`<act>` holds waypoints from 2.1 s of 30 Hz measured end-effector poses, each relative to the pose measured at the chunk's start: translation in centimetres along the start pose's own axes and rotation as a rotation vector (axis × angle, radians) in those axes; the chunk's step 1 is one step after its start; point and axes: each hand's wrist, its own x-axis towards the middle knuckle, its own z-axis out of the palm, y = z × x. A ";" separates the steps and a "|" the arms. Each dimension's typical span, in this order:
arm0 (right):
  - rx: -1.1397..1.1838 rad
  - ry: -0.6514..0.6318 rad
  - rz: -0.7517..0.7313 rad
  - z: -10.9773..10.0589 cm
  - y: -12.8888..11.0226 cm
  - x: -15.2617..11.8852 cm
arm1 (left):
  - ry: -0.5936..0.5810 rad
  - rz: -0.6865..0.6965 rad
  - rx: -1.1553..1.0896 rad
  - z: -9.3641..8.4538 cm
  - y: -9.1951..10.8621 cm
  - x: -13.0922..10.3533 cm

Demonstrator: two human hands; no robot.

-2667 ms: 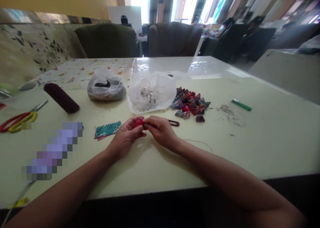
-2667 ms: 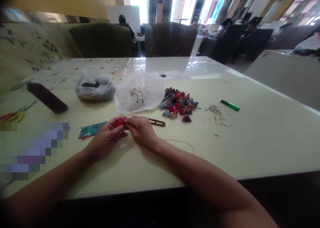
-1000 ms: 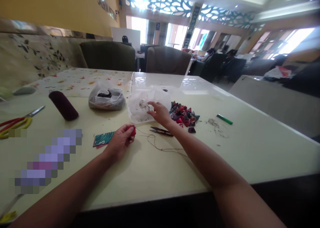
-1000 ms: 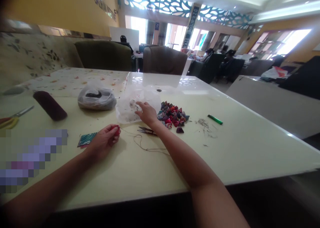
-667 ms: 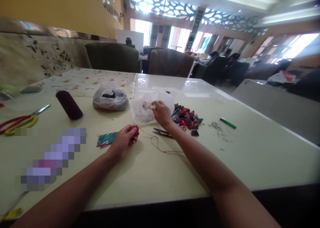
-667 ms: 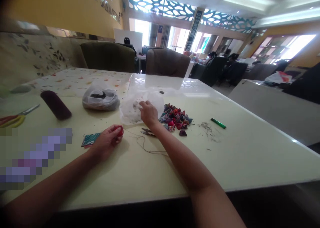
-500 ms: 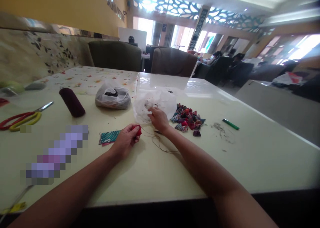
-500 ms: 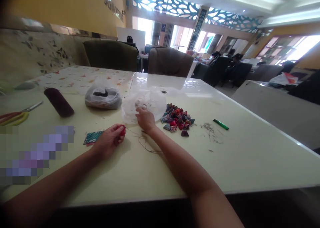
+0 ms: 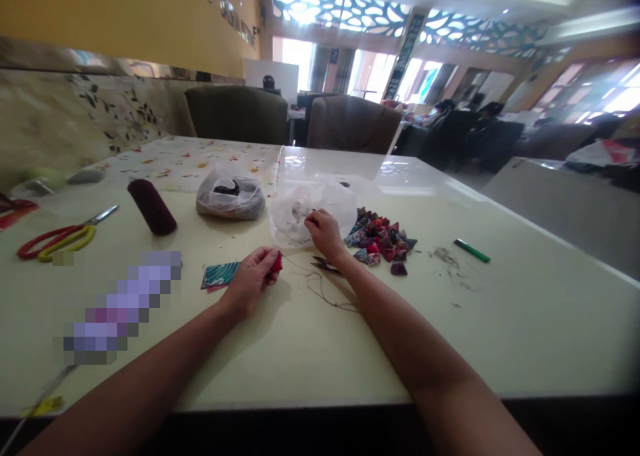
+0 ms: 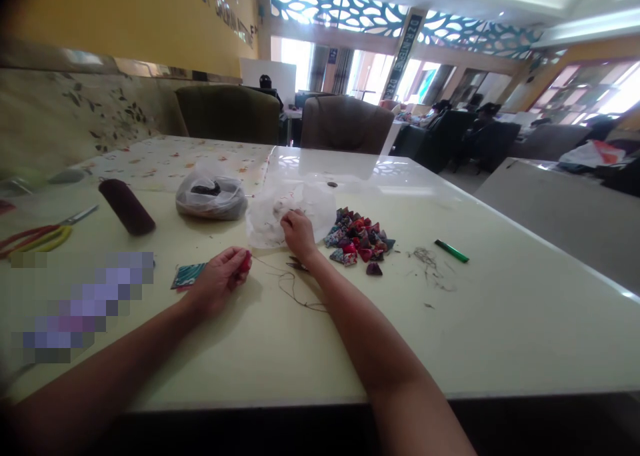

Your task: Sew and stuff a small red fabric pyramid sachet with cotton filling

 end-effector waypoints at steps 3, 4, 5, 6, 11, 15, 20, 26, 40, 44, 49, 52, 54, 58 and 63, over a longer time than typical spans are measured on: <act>0.095 0.035 0.010 0.2 0.3 0.5 | 0.026 0.011 0.035 -0.1 -0.1 0.0; 0.129 0.035 0.021 0.4 0.3 0.6 | 0.031 0.011 0.049 0.0 -0.1 0.0; 0.164 0.028 0.033 0.5 0.4 0.7 | 0.036 0.013 0.072 0.1 0.0 0.0; 0.197 0.014 0.042 0.6 0.4 0.8 | 0.043 0.021 0.104 0.3 0.2 0.1; 0.314 -0.057 -0.002 0.1 -0.4 0.9 | 0.131 0.099 0.286 2.0 1.9 2.2; 0.339 -0.104 -0.092 -1.1 -1.8 0.7 | 0.113 0.107 0.357 3.2 2.7 4.9; 0.355 -0.164 -0.117 -1.2 -1.9 0.9 | 0.105 0.132 0.317 3.7 2.4 6.6; 0.476 -0.326 0.031 -0.1 -1.2 0.8 | 0.124 0.175 0.278 3.1 1.8 6.8; 0.233 -0.231 -0.081 -0.4 -1.8 0.6 | 0.136 0.127 0.220 1.9 1.6 7.0; 0.151 -0.167 -0.064 -0.2 -1.7 0.6 | 0.102 0.071 0.110 2.1 1.7 6.8; 0.048 -0.045 0.023 -0.4 -0.5 1.0 | 0.089 0.034 -0.008 1.8 2.0 6.9; -0.012 0.052 0.106 -1.1 0.8 1.5 | 0.115 0.027 -0.071 1.4 2.3 7.1; -0.040 0.106 0.152 -1.6 1.7 1.8 | 0.132 0.026 -0.109 1.1 2.5 7.3; -0.045 0.130 0.180 -2.3 1.8 2.1 | 0.144 -0.008 -0.170 1.0 2.5 7.3; -0.048 0.108 -0.056 -2.3 -1.4 1.5 | 0.110 -0.104 -0.227 1.6 2.3 7.0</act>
